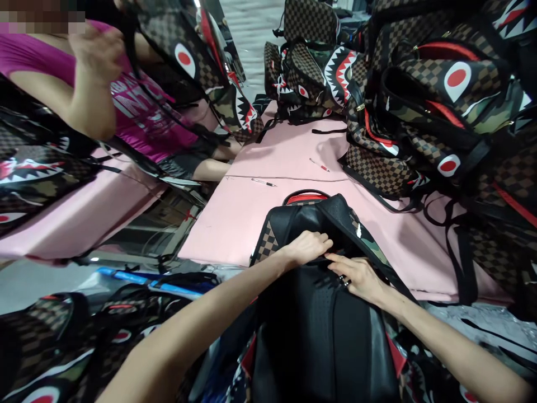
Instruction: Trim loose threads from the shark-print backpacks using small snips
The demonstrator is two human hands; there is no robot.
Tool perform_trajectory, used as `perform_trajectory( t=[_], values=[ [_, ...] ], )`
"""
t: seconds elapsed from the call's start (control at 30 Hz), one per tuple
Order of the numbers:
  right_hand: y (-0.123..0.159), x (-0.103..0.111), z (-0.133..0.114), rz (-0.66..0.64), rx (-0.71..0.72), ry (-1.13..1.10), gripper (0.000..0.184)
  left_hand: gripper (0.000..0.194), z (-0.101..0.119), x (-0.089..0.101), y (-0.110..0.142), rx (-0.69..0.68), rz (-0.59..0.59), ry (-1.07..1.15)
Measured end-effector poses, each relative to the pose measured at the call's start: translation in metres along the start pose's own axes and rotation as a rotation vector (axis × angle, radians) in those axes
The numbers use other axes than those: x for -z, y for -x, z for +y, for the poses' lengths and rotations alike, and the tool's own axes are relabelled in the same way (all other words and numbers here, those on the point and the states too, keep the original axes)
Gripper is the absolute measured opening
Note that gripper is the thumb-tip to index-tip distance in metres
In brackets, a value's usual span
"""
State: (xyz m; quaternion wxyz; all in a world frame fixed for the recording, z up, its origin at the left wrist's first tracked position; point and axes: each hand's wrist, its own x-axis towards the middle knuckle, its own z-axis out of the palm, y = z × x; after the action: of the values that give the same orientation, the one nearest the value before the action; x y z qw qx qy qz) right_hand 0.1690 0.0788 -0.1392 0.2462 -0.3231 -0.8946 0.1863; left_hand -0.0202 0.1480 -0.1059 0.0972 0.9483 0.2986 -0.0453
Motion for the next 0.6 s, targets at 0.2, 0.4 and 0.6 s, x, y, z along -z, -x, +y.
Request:
perform_trajectory(
  t=[0.2, 0.4, 0.6],
  values=[
    [-0.026, 0.036, 0.014, 0.076, -0.176, 0.065, 0.034, 0.014, 0.013, -0.010, 0.010, 0.526, 0.118, 0.289],
    [-0.067, 0.057, 0.025, -0.146, -0.169, 0.386, 0.024, 0.012, 0.017, -0.029, 0.019, 0.799, 0.346, 0.572],
    [-0.095, 0.042, 0.024, -0.328, 0.128, 0.422, 0.011, 0.013, 0.014, -0.036, 0.023, 0.833, 0.527, 0.820]
  ],
)
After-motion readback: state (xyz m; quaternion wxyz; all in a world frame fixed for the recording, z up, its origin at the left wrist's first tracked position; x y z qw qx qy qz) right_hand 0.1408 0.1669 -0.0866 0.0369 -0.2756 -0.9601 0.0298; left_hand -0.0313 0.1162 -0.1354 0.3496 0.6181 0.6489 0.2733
